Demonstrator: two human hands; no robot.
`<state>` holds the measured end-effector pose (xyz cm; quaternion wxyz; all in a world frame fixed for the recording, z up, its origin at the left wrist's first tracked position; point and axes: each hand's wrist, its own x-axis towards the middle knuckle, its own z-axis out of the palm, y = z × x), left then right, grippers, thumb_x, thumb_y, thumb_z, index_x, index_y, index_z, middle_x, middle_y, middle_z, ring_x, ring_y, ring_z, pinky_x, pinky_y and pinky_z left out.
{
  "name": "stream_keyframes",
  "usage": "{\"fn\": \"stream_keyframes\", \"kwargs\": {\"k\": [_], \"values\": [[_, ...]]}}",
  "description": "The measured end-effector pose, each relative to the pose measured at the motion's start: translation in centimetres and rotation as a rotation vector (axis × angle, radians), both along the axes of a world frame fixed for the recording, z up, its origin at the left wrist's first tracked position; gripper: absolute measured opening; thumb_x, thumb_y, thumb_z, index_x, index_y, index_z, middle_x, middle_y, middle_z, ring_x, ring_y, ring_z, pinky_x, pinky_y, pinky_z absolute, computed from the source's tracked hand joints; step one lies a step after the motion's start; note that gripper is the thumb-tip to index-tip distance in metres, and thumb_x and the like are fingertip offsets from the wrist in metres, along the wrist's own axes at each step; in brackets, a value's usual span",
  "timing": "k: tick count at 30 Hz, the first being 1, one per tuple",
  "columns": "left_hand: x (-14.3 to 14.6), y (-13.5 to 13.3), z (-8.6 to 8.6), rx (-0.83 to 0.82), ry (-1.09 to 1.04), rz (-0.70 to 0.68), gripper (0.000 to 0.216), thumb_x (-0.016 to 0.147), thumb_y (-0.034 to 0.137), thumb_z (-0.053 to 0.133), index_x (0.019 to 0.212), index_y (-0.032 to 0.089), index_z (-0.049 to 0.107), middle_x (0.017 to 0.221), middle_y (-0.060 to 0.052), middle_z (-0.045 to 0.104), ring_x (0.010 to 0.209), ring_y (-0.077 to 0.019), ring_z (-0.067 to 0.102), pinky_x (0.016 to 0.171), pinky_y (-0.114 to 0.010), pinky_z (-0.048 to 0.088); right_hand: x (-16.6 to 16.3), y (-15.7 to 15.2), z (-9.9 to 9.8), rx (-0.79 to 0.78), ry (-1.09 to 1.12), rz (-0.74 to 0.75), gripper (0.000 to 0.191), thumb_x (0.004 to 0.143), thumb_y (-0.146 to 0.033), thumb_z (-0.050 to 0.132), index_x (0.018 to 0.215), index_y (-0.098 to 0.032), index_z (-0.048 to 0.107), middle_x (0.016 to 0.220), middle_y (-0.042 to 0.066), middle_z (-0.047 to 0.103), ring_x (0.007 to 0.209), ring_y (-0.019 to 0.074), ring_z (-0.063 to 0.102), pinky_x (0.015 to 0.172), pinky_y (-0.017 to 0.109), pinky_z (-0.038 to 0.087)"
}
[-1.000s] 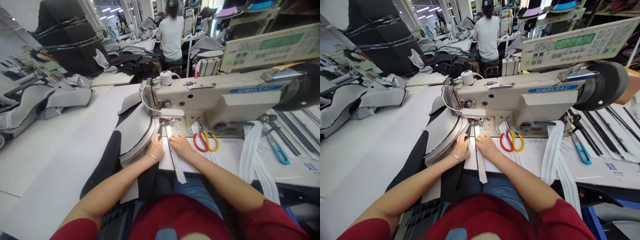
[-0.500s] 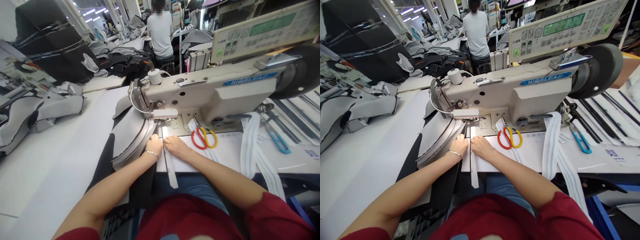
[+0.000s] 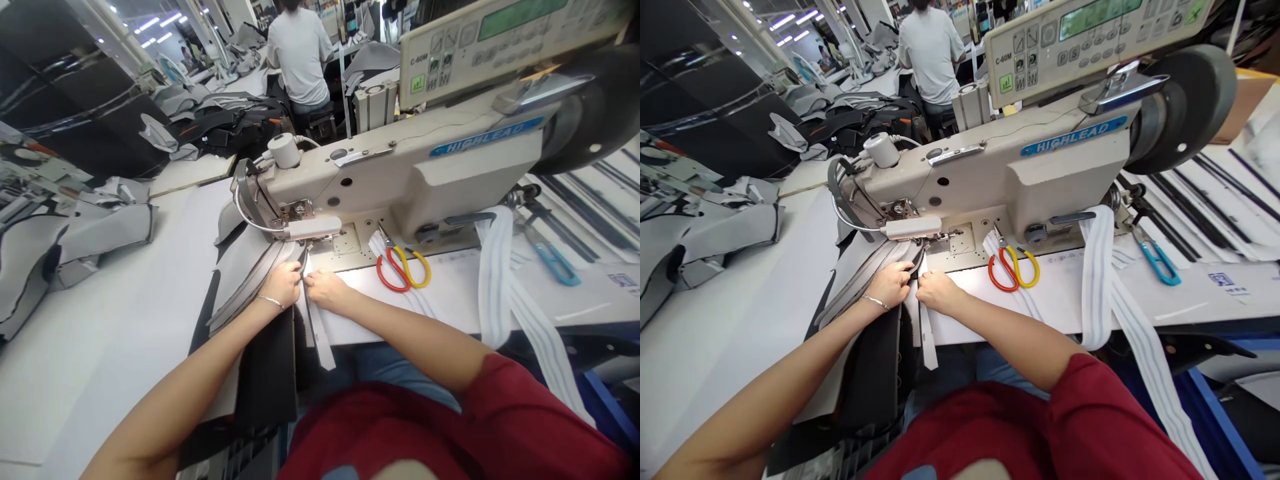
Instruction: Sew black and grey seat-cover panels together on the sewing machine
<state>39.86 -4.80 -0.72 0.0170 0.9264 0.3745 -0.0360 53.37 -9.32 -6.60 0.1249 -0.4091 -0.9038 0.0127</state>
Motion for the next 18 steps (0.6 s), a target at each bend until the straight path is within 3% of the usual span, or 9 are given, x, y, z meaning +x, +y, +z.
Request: {"fn": "stream_keyframes", "kwargs": {"k": [8, 18], "values": [[0.0, 0.1, 0.7, -0.026, 0.016, -0.004, 0.021, 0.059, 0.009, 0.041, 0.055, 0.015, 0.06, 0.106, -0.008, 0.059, 0.095, -0.0211, 0.054, 0.083, -0.031, 0.045, -1.4, 0.5, -0.6, 0.023, 0.078, -0.12, 0.023, 0.08, -0.011, 0.038, 0.074, -0.011, 0.06, 0.082, 0.012, 0.057, 0.083, 0.021, 0.047, 0.064, 0.033, 0.031], [-0.3, 0.8, 0.3, -0.077, -0.001, -0.026, 0.017, 0.058, 0.01, 0.041, 0.05, 0.016, 0.055, 0.104, -0.008, 0.06, 0.093, -0.0193, 0.055, 0.085, -0.031, 0.044, -2.0, 0.4, -0.6, -0.009, 0.135, -0.194, 0.021, 0.079, -0.01, 0.04, 0.073, -0.012, 0.06, 0.081, 0.012, 0.058, 0.083, 0.0212, 0.046, 0.067, 0.036, 0.03]]}}
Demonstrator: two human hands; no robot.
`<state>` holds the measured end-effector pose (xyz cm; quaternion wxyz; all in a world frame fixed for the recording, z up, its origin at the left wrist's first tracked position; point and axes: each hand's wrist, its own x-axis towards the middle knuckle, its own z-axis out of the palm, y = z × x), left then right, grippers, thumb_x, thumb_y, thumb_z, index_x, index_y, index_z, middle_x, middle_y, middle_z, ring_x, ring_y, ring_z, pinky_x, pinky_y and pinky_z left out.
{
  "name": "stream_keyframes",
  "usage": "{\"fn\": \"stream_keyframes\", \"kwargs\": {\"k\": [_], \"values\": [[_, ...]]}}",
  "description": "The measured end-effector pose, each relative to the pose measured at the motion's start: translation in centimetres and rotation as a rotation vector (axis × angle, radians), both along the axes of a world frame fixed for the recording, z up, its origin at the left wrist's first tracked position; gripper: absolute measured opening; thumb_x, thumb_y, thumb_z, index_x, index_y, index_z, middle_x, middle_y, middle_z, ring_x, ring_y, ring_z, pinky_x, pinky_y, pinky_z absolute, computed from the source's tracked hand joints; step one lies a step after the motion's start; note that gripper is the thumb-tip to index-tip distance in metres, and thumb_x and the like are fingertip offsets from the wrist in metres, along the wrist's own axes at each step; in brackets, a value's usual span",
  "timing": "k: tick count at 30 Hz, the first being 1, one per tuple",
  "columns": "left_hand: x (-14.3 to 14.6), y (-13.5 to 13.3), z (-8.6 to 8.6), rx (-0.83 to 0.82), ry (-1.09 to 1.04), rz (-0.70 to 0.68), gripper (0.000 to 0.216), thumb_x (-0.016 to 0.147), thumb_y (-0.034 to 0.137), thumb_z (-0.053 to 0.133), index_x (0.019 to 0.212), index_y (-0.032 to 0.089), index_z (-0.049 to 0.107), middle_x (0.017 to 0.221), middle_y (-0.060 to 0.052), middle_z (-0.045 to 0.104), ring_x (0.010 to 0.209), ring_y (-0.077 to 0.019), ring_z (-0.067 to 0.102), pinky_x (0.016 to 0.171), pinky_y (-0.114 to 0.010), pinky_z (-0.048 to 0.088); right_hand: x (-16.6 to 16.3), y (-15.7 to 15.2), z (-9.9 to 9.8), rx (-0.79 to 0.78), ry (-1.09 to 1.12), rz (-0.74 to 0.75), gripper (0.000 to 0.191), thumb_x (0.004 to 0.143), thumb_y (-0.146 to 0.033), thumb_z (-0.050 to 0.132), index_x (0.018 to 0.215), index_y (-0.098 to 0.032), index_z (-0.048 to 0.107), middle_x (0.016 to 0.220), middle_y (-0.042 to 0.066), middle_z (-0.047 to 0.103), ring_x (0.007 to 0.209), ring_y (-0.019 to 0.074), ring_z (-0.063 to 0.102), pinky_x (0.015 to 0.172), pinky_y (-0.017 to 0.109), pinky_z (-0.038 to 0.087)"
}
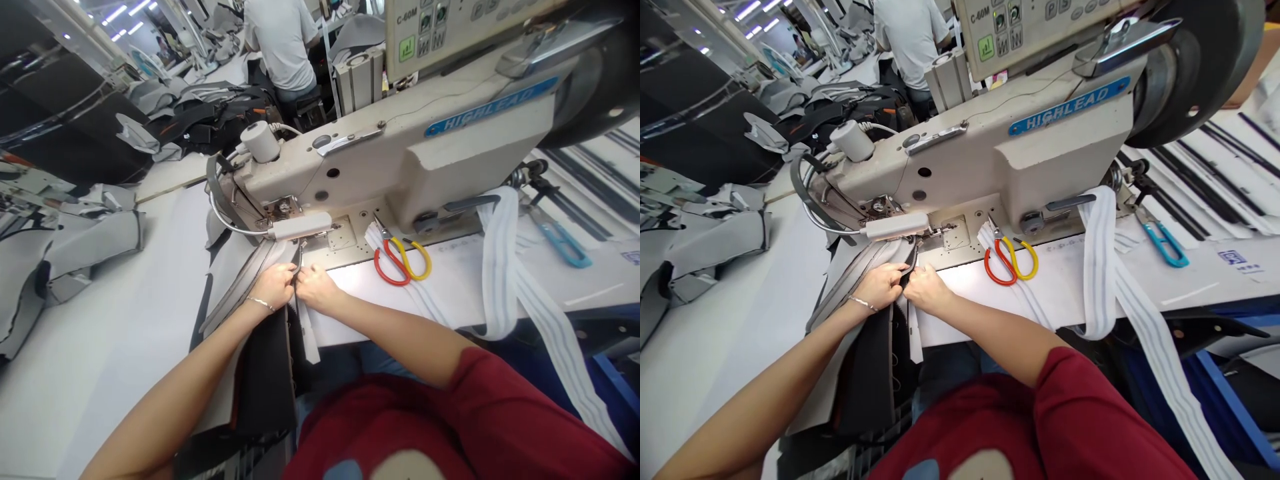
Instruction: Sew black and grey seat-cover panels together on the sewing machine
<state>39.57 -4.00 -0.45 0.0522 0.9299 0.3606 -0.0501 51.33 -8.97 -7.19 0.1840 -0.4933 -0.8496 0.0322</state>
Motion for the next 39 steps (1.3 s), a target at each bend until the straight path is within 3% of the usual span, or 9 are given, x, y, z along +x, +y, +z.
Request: {"fn": "stream_keyframes", "kwargs": {"k": [15, 20, 26, 30, 34, 39], "values": [[0.2, 0.3, 0.0, -0.085, 0.031, -0.001, 0.013, 0.058, 0.012, 0.04, 0.048, 0.017, 0.048, 0.093, -0.006, 0.064, 0.095, -0.0178, 0.055, 0.082, -0.028, 0.045, -0.2, -0.5, 0.0, 0.077, 0.0, -0.036, 0.023, 0.079, -0.008, 0.037, 0.076, -0.009, 0.06, 0.079, 0.013, 0.055, 0.081, 0.0223, 0.044, 0.064, 0.039, 0.03], [0.5, -0.2, 0.2, -0.065, 0.054, 0.014, 0.016, 0.062, 0.014, 0.039, 0.056, 0.016, 0.053, 0.073, -0.005, 0.063, 0.072, -0.0165, 0.057, 0.068, -0.026, 0.045, 0.2, -0.5, 0.0, 0.129, 0.044, -0.066, 0.022, 0.079, -0.009, 0.037, 0.076, -0.009, 0.059, 0.087, 0.014, 0.053, 0.085, 0.0237, 0.044, 0.061, 0.037, 0.035], [-0.8, 0.0, 0.4, -0.137, -0.135, 0.003, 0.024, 0.075, 0.022, 0.036, 0.074, 0.018, 0.06, 0.072, -0.001, 0.062, 0.069, -0.012, 0.056, 0.07, -0.021, 0.043, 0.6, 1.1, -1.9, 0.176, 0.163, 0.095, 0.025, 0.083, -0.012, 0.036, 0.09, -0.007, 0.06, 0.106, 0.014, 0.052, 0.104, 0.0192, 0.042, 0.089, 0.034, 0.035], [-1.4, 0.6, -0.8, 0.055, -0.214, 0.133, 0.027, 0.073, 0.02, 0.039, 0.093, 0.013, 0.056, 0.086, -0.007, 0.059, 0.08, -0.0154, 0.055, 0.075, -0.025, 0.043, 0.7, 1.8, -2.6, 0.182, 0.148, 0.103, 0.025, 0.082, -0.013, 0.039, 0.089, -0.009, 0.062, 0.109, 0.013, 0.053, 0.107, 0.0202, 0.044, 0.091, 0.033, 0.037], [-1.0, 0.8, -1.9, 0.239, 0.03, 0.132, 0.039, 0.066, 0.014, 0.045, 0.105, 0.016, 0.051, 0.114, -0.011, 0.045, 0.102, -0.0237, 0.044, 0.083, -0.033, 0.039, 0.8, 2.0, -2.2, 0.183, 0.081, 0.134, 0.023, 0.079, -0.013, 0.043, 0.082, -0.007, 0.065, 0.108, 0.016, 0.055, 0.107, 0.0231, 0.045, 0.092, 0.033, 0.037], [-0.6, 0.9, -2.2, 0.332, 0.129, 0.162, 0.036, 0.07, 0.013, 0.045, 0.105, 0.016, 0.051, 0.113, -0.011, 0.047, 0.1, -0.0245, 0.043, 0.08, -0.035, 0.039, 0.7, 2.1, -1.7, 0.146, 0.033, 0.129, 0.021, 0.077, -0.011, 0.045, 0.079, -0.008, 0.066, 0.107, 0.016, 0.056, 0.105, 0.0229, 0.046, 0.09, 0.033, 0.038]]}}
